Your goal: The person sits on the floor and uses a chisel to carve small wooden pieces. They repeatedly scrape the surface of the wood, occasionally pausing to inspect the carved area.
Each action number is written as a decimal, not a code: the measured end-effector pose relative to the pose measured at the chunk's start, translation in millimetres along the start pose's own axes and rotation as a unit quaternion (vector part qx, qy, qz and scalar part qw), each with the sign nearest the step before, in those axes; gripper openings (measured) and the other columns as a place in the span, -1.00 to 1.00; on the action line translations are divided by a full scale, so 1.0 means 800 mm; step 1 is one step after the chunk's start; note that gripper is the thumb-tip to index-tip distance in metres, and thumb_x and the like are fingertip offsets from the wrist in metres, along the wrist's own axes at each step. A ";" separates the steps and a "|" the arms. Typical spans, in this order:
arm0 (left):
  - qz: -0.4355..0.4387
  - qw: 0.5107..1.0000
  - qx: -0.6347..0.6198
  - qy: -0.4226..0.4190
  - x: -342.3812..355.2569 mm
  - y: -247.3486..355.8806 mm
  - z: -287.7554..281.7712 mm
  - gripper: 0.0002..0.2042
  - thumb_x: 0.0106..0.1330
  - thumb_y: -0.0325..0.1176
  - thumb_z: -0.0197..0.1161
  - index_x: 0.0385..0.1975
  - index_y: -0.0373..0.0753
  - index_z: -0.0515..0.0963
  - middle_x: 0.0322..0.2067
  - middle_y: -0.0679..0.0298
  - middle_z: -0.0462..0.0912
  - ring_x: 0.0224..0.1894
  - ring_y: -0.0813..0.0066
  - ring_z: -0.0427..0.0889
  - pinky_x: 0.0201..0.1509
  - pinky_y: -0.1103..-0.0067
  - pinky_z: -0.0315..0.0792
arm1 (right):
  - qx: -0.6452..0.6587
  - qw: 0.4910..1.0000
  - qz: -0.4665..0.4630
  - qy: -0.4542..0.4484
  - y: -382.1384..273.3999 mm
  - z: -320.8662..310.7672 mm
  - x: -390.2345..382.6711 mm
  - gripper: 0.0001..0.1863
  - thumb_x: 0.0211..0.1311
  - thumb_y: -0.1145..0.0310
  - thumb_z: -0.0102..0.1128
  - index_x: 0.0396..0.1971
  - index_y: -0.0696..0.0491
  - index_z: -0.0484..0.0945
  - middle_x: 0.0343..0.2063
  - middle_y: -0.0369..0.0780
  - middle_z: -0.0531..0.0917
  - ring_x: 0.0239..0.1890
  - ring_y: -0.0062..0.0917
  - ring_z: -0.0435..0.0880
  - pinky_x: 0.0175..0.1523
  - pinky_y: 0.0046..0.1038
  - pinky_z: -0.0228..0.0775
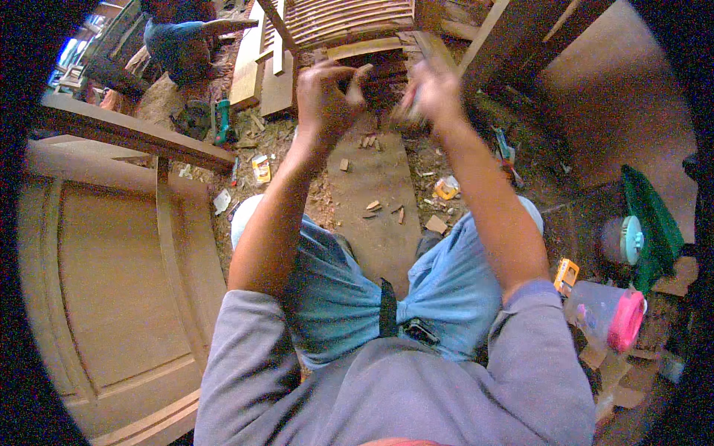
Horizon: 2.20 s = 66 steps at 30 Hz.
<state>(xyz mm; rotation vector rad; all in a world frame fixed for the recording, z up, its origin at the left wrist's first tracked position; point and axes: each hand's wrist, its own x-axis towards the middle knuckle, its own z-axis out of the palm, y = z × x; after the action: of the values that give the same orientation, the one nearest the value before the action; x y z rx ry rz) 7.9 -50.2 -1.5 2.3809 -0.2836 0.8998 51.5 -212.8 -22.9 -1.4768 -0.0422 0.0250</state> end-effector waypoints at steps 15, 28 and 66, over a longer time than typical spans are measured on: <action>-0.112 0.988 -0.097 0.046 0.008 -0.043 0.012 -0.83 0.03 -0.41 0.32 -0.37 -0.29 0.65 -0.45 0.17 0.67 -0.48 0.46 0.63 -0.33 0.59 0.50 | -0.005 0.986 0.018 -0.169 -0.002 0.002 -0.033 -0.49 0.29 0.35 0.00 0.24 -0.07 0.23 -0.73 -0.32 0.41 -0.81 -0.62 0.39 -0.70 -0.56 0.30; -0.379 0.752 -0.534 -0.069 0.013 -0.054 0.001 -0.67 0.14 -0.35 0.32 -0.11 -0.28 0.49 -0.24 0.27 0.61 -0.28 0.50 0.59 -0.27 0.64 0.47 | -0.037 0.989 0.006 -0.144 0.014 0.003 -0.031 -0.49 0.26 0.35 0.04 0.23 -0.09 0.26 -0.70 -0.33 0.41 -0.80 -0.63 0.38 -0.68 -0.57 0.29; -0.334 0.857 -0.370 -0.130 0.003 -0.079 0.016 -0.73 0.14 -0.27 0.31 -0.19 -0.23 0.59 -0.32 0.35 0.65 -0.28 0.59 0.57 -0.27 0.66 0.37 | -0.297 0.940 -0.122 -0.111 0.055 0.017 -0.050 -0.35 0.19 0.14 0.11 0.22 0.13 0.21 -0.10 0.06 0.56 -0.06 -0.24 0.59 0.05 -0.35 0.36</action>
<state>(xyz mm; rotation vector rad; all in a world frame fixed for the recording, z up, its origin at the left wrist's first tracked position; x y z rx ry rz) 40.8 -6.0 -35.3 1.6592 0.1018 0.0840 11.6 -196.7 -66.0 -2.0581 -0.4508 -0.0248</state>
